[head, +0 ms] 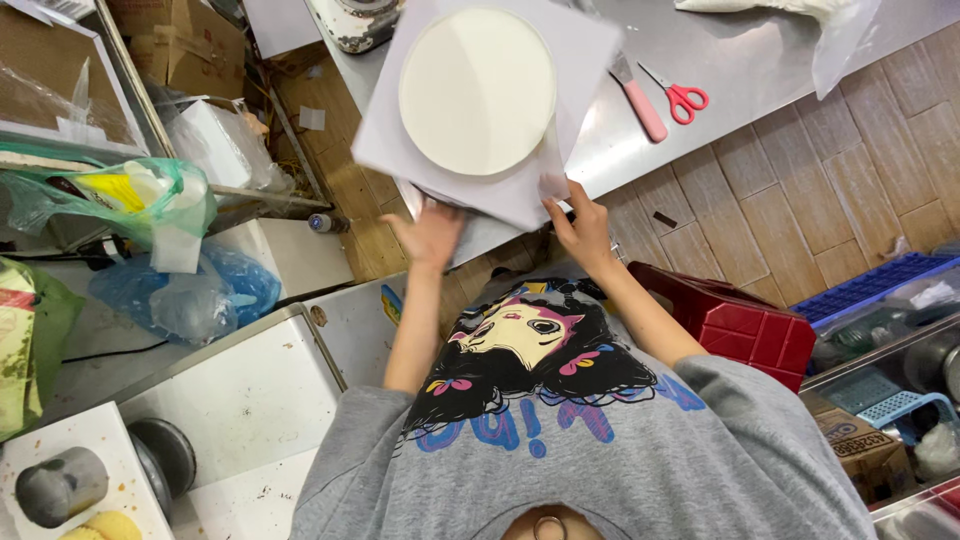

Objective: The person smooths the surface of a round white cake with a plastic scraper, then wipes the work surface with an orange cloth. They retrieve a plastic bag from a freezer, fill it with white powder, and place it back in the freezer. The person then wipes the scraper and work surface again.

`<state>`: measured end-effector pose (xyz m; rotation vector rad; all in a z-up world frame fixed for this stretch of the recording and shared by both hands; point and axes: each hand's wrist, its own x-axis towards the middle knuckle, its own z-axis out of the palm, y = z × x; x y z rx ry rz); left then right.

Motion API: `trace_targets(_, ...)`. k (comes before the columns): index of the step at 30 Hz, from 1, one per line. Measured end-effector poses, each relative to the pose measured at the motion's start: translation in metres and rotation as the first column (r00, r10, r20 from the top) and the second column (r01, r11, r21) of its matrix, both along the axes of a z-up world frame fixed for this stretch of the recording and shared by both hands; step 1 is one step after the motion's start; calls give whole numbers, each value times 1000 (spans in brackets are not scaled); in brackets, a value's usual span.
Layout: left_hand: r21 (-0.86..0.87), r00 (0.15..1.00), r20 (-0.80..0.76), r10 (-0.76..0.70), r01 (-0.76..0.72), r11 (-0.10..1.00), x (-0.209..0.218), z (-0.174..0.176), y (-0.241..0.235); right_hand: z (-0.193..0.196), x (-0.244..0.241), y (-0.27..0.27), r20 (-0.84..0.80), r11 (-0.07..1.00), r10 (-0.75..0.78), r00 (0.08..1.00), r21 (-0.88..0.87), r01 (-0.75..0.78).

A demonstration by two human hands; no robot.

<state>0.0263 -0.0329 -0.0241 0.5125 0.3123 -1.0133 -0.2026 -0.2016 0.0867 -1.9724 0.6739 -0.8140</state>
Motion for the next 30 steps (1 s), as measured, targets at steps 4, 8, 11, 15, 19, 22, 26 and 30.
trace_targets(4,151,995,101,-5,-11,989,12,-8,-1,1,3,-3,56,1000,-3,998,9,2)
trace_targets(8,-19,962,3,-273,273,962,-44,-18,-26,-3,10,-8,11,997,-29,1000,70,28)
trace_targets(11,-97,944,-136,-299,288,953,-42,-11,-19,-6,13,-10,8,999,-25,1000,37,24)
trace_targets(15,136,982,165,-94,72,988,-6,3,2,-12,15,-10,57,1000,13,998,-25,-12)
trace_targets(19,78,994,103,28,-37,996,5,14,12,-11,1,-19,-40,982,-178,983,62,180)
trace_targets(22,87,969,248,-10,-12,996,-2,25,15,3,-12,-45,222,951,-287,932,179,250)
trace_targets(26,72,998,56,1,-5,997,-29,37,0,41,-14,-92,362,981,-193,912,51,188)
trace_targets(30,75,986,146,-85,75,994,-55,39,-11,86,16,-116,216,975,115,970,161,-151)
